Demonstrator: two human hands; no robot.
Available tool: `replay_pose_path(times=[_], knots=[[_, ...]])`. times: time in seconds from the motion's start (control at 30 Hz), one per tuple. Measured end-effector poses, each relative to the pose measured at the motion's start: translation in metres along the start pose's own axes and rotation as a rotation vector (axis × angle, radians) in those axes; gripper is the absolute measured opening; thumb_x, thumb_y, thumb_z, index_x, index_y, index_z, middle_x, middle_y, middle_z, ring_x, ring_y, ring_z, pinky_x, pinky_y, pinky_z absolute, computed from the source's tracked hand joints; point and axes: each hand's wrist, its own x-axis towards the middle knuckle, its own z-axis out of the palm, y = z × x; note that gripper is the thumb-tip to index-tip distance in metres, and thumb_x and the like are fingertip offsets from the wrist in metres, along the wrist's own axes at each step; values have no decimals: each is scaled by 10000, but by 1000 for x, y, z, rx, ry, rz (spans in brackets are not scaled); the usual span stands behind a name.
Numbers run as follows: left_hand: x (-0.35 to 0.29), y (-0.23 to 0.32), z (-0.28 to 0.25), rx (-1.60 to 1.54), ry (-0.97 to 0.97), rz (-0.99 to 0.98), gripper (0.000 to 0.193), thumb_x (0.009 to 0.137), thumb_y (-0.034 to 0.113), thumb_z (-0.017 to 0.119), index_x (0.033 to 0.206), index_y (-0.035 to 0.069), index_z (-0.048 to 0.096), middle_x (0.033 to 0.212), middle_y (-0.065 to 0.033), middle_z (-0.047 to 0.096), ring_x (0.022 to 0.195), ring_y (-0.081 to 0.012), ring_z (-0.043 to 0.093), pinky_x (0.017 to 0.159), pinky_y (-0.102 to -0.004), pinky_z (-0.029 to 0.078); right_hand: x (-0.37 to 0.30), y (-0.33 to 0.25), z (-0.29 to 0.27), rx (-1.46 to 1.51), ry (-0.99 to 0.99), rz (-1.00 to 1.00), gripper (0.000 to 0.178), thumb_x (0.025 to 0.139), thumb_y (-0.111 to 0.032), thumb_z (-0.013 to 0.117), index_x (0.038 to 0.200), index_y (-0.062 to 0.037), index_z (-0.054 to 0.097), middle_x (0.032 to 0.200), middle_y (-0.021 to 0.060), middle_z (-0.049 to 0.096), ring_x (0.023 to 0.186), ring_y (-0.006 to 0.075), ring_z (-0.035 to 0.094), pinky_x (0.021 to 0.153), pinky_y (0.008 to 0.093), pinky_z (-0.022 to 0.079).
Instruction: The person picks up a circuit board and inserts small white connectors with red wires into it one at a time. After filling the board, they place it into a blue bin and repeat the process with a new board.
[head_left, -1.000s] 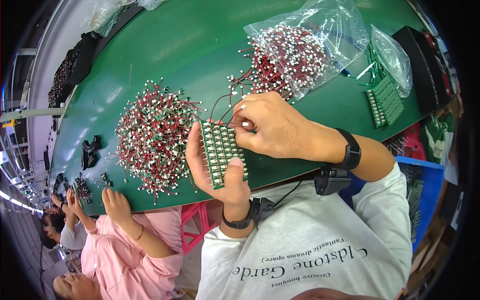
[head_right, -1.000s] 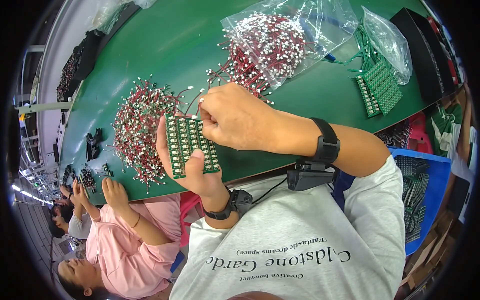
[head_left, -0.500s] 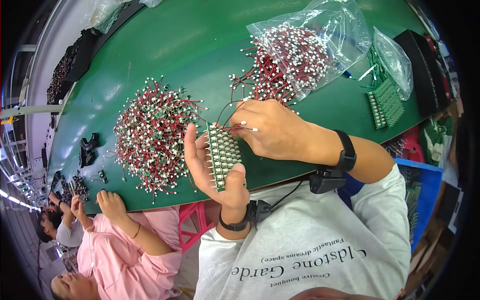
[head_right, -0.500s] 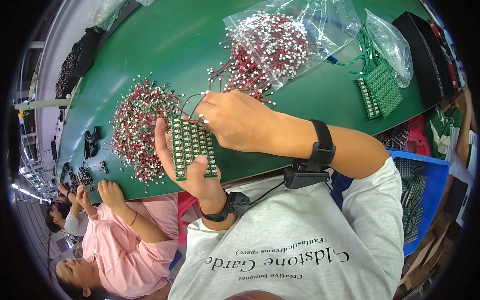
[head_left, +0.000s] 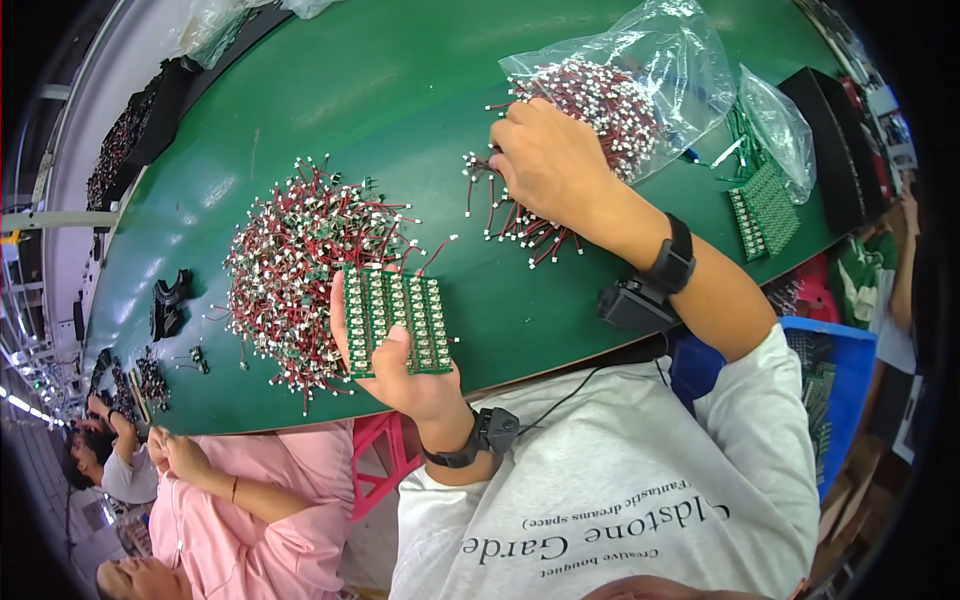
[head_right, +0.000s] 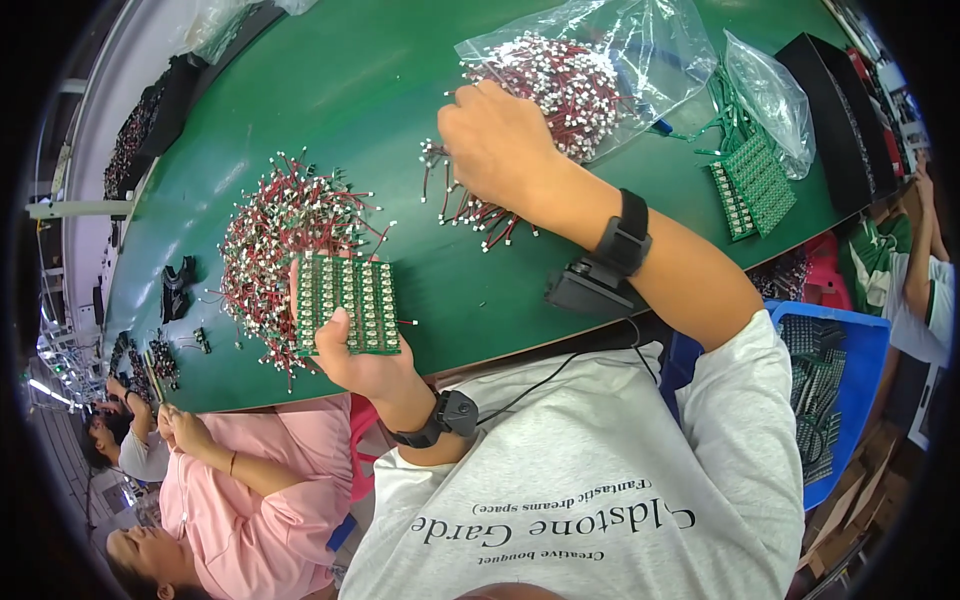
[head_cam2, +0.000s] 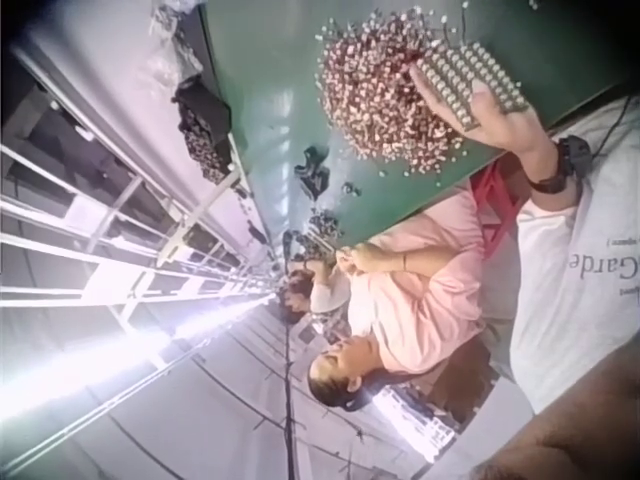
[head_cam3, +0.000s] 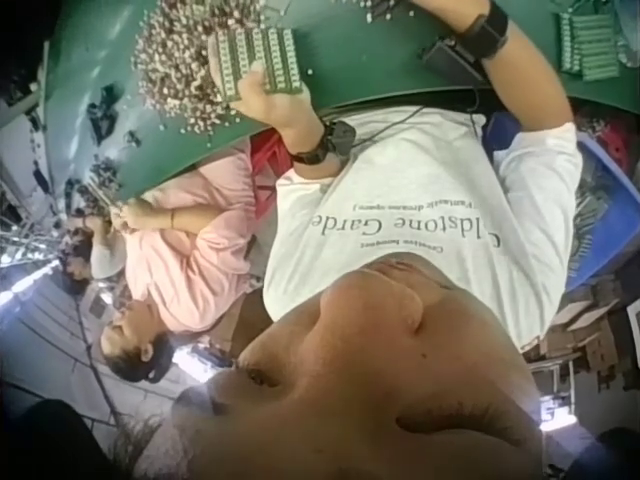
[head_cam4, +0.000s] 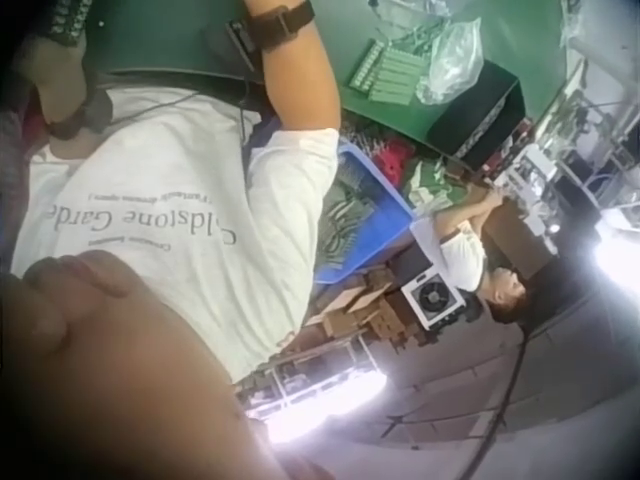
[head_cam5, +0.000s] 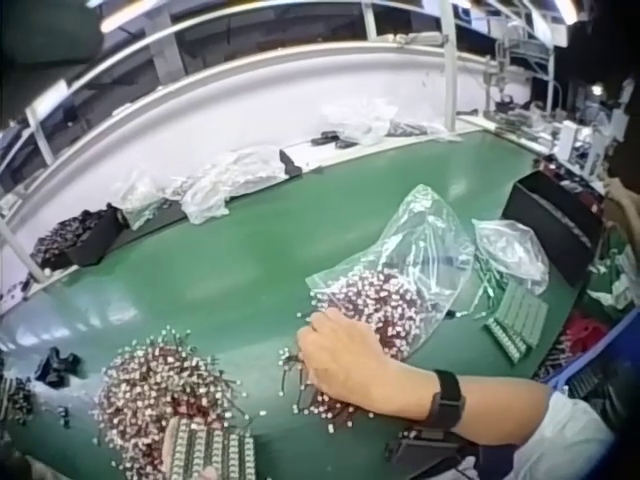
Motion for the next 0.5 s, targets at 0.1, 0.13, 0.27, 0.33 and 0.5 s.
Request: replay_pose_path(times=[0.1, 0.13, 0.27, 0.33, 0.5], knots=[[-2, 0, 1, -22, 15, 8, 728, 702, 65, 486, 1402, -81, 354, 1174, -250, 564, 1057, -322, 613, 886, -449, 555, -1, 4, 2, -19, -39, -18, 100, 810, -135, 682, 846, -55, 635, 844, 71, 571, 868, 276, 569, 717, 404, 504], [-2, 0, 1, -20, 3, 2, 727, 702, 64, 487, 1402, -82, 354, 1175, -250, 562, 1068, -322, 610, 891, -450, 554, -1, 5, 2, 11, -55, -45, 103, 808, -129, 681, 845, -52, 623, 840, 73, 568, 861, 276, 565, 714, 405, 501], [-1, 1, -5, -1, 0, -18, 723, 709, 66, 489, 1403, -81, 350, 1190, -249, 558, 1084, -334, 605, 897, -454, 550, -3, 9, -7, 360, 84, -193, 68, 802, -51, 661, 816, -28, 598, 830, 90, 577, 834, 290, 553, 713, 399, 471], [1, -1, -8, -22, 3, -26, 725, 712, 76, 492, 1405, -78, 348, 1199, -247, 554, 1090, -340, 601, 899, -459, 548, -4, 5, -17, 451, 76, -208, 62, 823, -43, 651, 828, -7, 600, 818, 101, 604, 776, 270, 581, 692, 369, 475], [3, -6, -9, -76, 9, -120, 742, 719, 111, 501, 1420, -65, 332, 1246, -249, 530, 1099, -344, 594, 900, -472, 544, -7, -2, -32, 778, -87, -99, 116, 860, -38, 645, 965, 10, 651, 812, 102, 648, 716, 175, 631, 659, 311, 498]])
